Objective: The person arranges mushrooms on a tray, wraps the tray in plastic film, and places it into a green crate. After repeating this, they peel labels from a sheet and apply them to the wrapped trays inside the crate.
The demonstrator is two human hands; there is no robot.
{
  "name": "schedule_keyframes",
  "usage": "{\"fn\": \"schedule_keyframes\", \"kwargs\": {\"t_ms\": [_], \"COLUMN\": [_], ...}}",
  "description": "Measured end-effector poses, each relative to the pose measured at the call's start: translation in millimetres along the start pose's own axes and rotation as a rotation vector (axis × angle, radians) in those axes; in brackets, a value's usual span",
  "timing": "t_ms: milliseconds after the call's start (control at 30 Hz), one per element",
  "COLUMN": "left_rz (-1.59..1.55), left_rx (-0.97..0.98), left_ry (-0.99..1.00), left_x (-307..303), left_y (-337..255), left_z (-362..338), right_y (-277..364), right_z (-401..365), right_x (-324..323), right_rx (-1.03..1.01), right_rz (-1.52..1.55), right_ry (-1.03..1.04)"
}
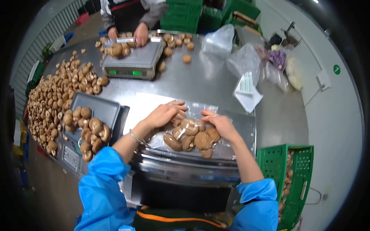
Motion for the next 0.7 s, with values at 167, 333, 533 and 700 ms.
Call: {"fn": "schedule_keyframes", "kwargs": {"t_ms": [167, 333, 533, 700], "left_rz": [-0.646, -0.224, -0.374, -0.212], "left_rx": [-0.359, -0.219, -0.301, -0.338], "left_ry": [0.205, 0.24, 0.3, 0.565], "left_x": [10, 8, 6, 42], "left_y": [-29, -51, -97, -152], "left_z": [-49, -64, -77, -169], "right_y": [-6, -16, 9, 42], "right_z": [-49, -67, -95, -183], "right_x": [8, 17, 4, 59], "right_rx": [0.288, 0.239, 0.293, 0.27], "right_rz": [0.541, 0.324, 0.449, 0.006], "right_ry": [0.084, 0.061, -0.108, 0.104]}}
Point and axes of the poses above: each hand's wrist, its own z-axis towards the middle knuckle, its own x-axis out of the palm, y = z × x, the point moved 6 cm from there along z, towards the middle knuckle, and after that the axes turned 5 degrees about x, right-handed, at the moved point
